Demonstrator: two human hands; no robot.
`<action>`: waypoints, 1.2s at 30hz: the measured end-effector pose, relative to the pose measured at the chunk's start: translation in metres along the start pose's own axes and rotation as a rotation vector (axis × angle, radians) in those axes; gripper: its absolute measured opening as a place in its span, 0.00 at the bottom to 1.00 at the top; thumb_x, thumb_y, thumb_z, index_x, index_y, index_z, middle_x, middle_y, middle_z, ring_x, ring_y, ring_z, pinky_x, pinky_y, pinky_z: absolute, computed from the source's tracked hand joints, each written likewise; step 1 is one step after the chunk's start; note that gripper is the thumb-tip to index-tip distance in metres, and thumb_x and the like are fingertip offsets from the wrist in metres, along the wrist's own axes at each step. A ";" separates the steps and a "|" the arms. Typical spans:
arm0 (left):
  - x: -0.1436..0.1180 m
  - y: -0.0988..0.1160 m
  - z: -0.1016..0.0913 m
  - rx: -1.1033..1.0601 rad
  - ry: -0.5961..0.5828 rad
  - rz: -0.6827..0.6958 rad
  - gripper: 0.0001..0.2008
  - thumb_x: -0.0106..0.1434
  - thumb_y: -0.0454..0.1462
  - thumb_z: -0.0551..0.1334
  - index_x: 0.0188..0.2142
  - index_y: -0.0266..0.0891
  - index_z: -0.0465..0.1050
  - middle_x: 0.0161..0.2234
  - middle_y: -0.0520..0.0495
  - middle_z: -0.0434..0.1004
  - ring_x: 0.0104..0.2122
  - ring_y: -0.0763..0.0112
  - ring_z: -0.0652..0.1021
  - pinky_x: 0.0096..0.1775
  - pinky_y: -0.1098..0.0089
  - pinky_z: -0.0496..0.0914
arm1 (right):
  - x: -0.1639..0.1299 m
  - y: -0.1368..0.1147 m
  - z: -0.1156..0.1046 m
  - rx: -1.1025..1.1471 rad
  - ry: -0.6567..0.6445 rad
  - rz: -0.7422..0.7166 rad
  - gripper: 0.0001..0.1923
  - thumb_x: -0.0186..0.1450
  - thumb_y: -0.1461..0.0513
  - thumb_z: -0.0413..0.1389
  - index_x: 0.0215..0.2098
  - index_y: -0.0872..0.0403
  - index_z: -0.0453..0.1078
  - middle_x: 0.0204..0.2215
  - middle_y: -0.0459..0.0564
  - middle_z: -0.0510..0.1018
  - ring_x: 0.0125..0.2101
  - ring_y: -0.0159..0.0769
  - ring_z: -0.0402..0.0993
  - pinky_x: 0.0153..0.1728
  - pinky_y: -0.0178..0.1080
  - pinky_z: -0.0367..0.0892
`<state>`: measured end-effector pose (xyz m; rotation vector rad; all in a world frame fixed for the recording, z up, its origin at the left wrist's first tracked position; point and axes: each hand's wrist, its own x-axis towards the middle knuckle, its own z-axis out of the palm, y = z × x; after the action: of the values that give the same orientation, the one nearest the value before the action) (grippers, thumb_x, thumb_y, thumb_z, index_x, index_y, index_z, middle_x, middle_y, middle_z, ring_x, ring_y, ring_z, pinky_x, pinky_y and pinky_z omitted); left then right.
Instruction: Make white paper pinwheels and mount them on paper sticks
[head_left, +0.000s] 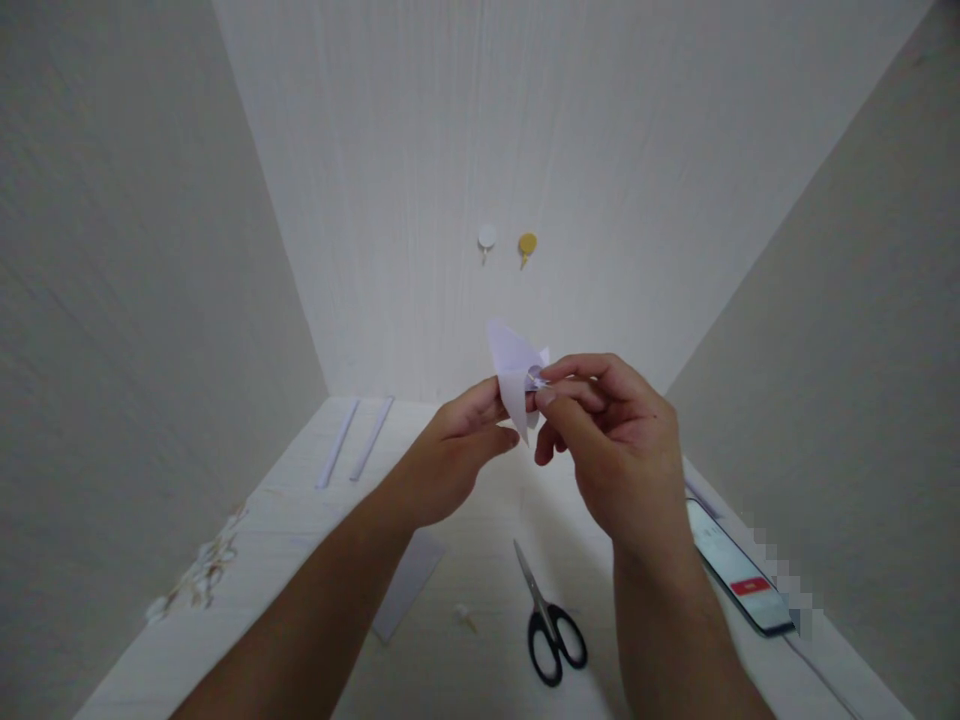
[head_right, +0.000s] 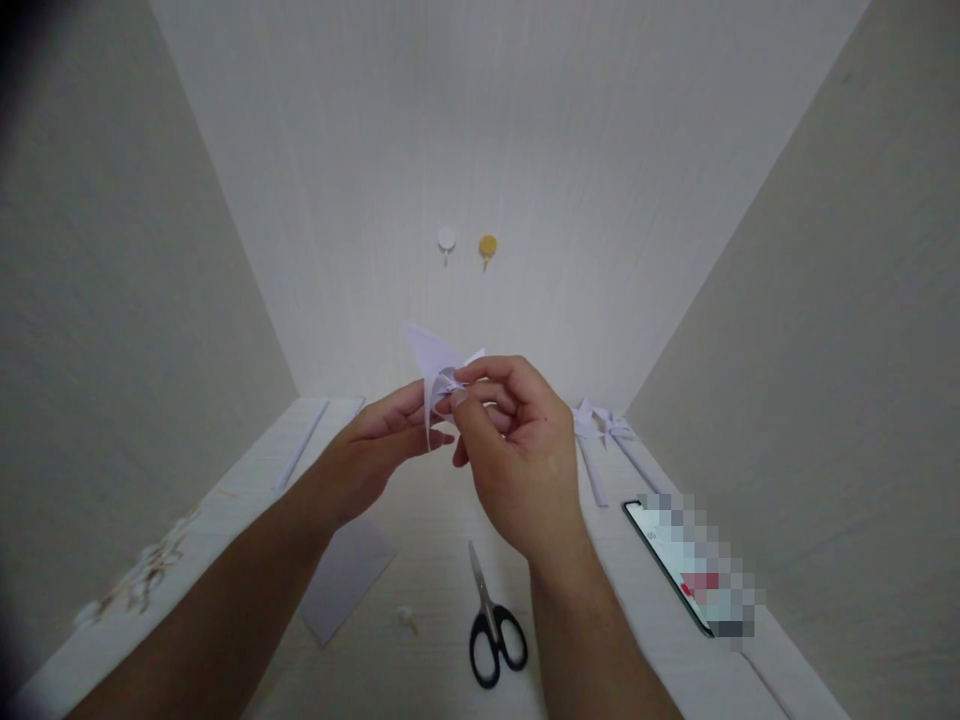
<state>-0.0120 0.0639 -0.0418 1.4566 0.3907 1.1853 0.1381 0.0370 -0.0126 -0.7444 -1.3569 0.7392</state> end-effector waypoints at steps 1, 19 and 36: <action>0.000 0.000 0.001 -0.015 -0.005 -0.004 0.19 0.63 0.28 0.62 0.52 0.40 0.79 0.54 0.43 0.81 0.53 0.56 0.78 0.57 0.57 0.67 | 0.000 -0.001 0.000 -0.021 0.009 -0.002 0.05 0.63 0.67 0.62 0.37 0.53 0.74 0.24 0.39 0.80 0.17 0.25 0.72 0.17 0.29 0.67; -0.005 0.012 -0.007 0.080 0.059 -0.125 0.10 0.64 0.34 0.66 0.45 0.40 0.82 0.40 0.47 0.84 0.42 0.64 0.80 0.49 0.63 0.70 | -0.004 -0.003 -0.011 -0.559 -0.075 -0.162 0.06 0.66 0.67 0.60 0.36 0.52 0.80 0.22 0.41 0.79 0.22 0.30 0.75 0.24 0.34 0.65; 0.000 0.010 -0.001 -0.147 0.255 -0.160 0.18 0.55 0.32 0.69 0.47 0.40 0.78 0.38 0.48 0.82 0.41 0.64 0.80 0.48 0.63 0.75 | -0.006 -0.008 -0.008 -0.583 -0.121 -0.293 0.07 0.64 0.70 0.60 0.34 0.54 0.78 0.30 0.44 0.82 0.28 0.31 0.77 0.33 0.35 0.69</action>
<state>-0.0164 0.0611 -0.0330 1.1296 0.5718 1.2461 0.1461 0.0267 -0.0102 -0.9342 -1.7737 0.1483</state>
